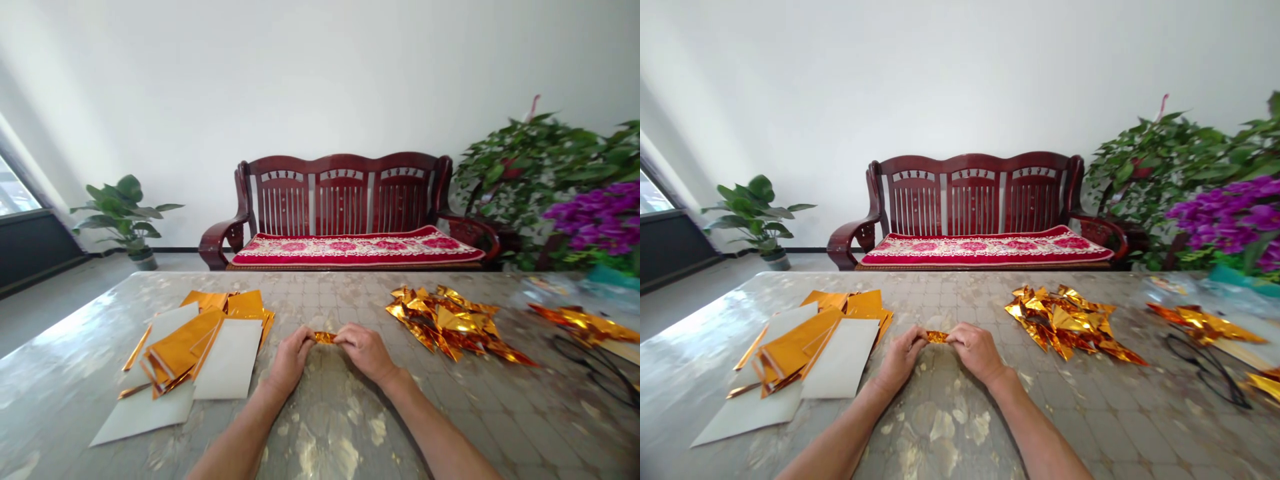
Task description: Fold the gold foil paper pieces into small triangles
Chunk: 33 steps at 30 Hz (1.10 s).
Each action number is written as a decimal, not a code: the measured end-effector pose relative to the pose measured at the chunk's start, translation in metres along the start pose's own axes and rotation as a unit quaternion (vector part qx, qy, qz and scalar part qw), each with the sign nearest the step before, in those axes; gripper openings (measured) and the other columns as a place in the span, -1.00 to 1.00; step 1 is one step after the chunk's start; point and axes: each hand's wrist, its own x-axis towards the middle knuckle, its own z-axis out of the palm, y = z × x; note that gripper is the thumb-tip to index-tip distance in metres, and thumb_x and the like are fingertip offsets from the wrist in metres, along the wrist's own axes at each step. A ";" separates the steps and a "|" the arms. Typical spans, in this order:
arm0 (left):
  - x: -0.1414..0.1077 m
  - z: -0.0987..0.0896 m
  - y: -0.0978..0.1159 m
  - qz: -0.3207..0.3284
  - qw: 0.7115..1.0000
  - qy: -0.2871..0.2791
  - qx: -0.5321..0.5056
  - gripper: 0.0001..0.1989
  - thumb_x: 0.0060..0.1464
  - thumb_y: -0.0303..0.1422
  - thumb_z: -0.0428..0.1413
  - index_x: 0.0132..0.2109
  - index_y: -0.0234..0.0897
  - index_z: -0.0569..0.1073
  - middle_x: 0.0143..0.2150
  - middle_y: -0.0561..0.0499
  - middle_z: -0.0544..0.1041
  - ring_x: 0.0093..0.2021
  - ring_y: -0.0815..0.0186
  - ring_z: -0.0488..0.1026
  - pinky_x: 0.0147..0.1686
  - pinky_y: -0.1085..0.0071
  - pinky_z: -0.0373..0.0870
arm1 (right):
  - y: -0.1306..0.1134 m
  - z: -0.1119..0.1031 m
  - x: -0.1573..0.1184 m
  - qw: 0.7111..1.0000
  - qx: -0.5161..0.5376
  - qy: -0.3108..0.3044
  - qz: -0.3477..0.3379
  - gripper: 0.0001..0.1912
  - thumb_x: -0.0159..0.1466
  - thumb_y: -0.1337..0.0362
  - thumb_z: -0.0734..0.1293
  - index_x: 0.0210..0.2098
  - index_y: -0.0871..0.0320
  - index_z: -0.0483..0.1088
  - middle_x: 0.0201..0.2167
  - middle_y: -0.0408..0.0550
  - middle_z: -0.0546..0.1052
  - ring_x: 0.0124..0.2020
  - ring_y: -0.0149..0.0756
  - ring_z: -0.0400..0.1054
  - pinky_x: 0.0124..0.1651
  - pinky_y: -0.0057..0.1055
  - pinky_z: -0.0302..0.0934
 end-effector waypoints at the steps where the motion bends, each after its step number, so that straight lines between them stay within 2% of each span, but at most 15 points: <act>1: 0.000 0.000 -0.001 -0.003 1.000 0.004 -0.001 -0.88 0.15 -0.42 -0.01 -0.36 -0.20 0.37 -0.41 0.09 0.47 -0.34 0.34 0.41 -0.27 0.48 0.31 | 0.000 0.000 0.000 1.000 0.004 0.001 -0.001 -0.75 0.25 0.45 0.28 -0.30 0.04 0.58 -0.31 -0.12 0.60 -0.25 -0.35 0.48 -0.17 -0.48 0.30; 4: 0.001 0.003 -0.006 -0.003 1.000 0.005 -0.015 -0.88 0.16 -0.42 0.00 -0.33 -0.20 0.40 -0.33 0.06 0.53 -0.27 0.32 0.46 -0.21 0.45 0.34 | -0.002 0.001 0.000 1.000 0.020 0.022 -0.005 -0.75 0.26 0.42 0.27 -0.28 0.03 0.58 -0.30 -0.11 0.58 -0.23 -0.35 0.47 -0.15 -0.46 0.31; 7: 0.002 0.006 -0.013 -0.001 0.999 -0.001 -0.041 -0.84 0.17 -0.40 0.02 -0.13 -0.19 0.46 -0.23 0.03 0.58 -0.21 0.30 0.51 -0.14 0.40 0.39 | -0.002 0.001 0.000 0.998 0.032 0.061 -0.004 -0.76 0.28 0.39 0.27 -0.28 0.03 0.57 -0.32 -0.10 0.57 -0.26 -0.33 0.47 -0.18 -0.45 0.33; 10: 0.002 0.008 -0.019 -0.012 0.997 0.033 -0.069 -0.57 0.17 -0.38 0.03 0.19 -0.19 0.30 -0.04 -0.05 0.57 -0.26 0.34 0.53 -0.12 0.35 0.43 | 0.002 -0.001 -0.001 0.994 0.023 0.105 0.016 -0.77 0.28 0.38 0.27 -0.28 0.04 0.56 -0.33 -0.09 0.57 -0.27 -0.31 0.47 -0.18 -0.43 0.33; 13: 0.004 0.009 -0.022 -0.038 0.994 0.073 -0.077 -0.43 0.16 -0.39 0.02 0.30 -0.18 0.15 0.16 -0.14 0.46 -0.30 0.40 0.54 -0.12 0.35 0.46 | 0.009 -0.004 -0.001 0.986 -0.013 0.156 0.052 -0.78 0.28 0.37 0.25 -0.28 0.04 0.54 -0.31 -0.08 0.58 -0.24 -0.28 0.48 -0.14 -0.41 0.32; 18: 0.007 0.008 -0.027 -0.077 0.994 0.064 -0.046 -0.52 0.11 -0.40 0.03 0.20 -0.23 0.30 0.09 -0.10 0.53 -0.34 0.38 0.53 -0.18 0.35 0.47 | 0.020 -0.014 -0.002 0.965 -0.102 0.220 0.102 -0.84 0.28 0.30 0.27 -0.26 0.07 0.51 -0.30 -0.06 0.59 -0.25 -0.24 0.47 -0.16 -0.39 0.27; 22: 0.008 0.007 -0.028 -0.082 0.995 0.049 -0.017 -0.65 0.08 -0.38 0.06 0.03 -0.24 0.46 -0.10 -0.03 0.60 -0.30 0.31 0.53 -0.18 0.34 0.44 | 0.028 -0.022 -0.003 0.942 -0.165 0.248 0.157 -0.89 0.26 0.26 0.29 -0.26 0.07 0.46 -0.38 -0.09 0.58 -0.36 -0.24 0.44 -0.27 -0.40 0.20; 27: 0.009 0.005 -0.029 -0.084 0.996 0.032 0.010 -0.68 0.07 -0.35 0.05 -0.04 -0.25 0.52 -0.38 0.06 0.57 -0.40 0.29 0.48 -0.28 0.36 0.40 | 0.037 -0.033 -0.005 0.924 -0.228 0.271 0.144 -0.88 0.26 0.30 0.26 -0.36 0.08 0.43 -0.39 -0.07 0.56 -0.33 -0.24 0.41 -0.26 -0.41 0.13; 29: 0.009 0.005 -0.030 -0.079 0.996 0.027 0.016 -0.70 0.07 -0.35 0.04 -0.06 -0.24 0.53 -0.36 0.05 0.57 -0.37 0.27 0.49 -0.25 0.35 0.40 | 0.042 -0.039 -0.006 0.918 -0.240 0.281 0.142 -0.88 0.26 0.31 0.26 -0.37 0.09 0.43 -0.40 -0.06 0.55 -0.32 -0.24 0.39 -0.25 -0.41 0.12; 33: 0.009 0.006 -0.033 -0.059 0.998 0.011 0.031 -0.72 0.09 -0.37 0.01 -0.11 -0.22 0.55 -0.18 0.00 0.60 -0.21 0.25 0.52 -0.11 0.32 0.40 | 0.055 -0.052 -0.009 0.903 -0.268 0.308 0.135 -0.87 0.25 0.34 0.26 -0.39 0.10 0.43 -0.40 -0.08 0.53 -0.30 -0.25 0.35 -0.22 -0.42 0.10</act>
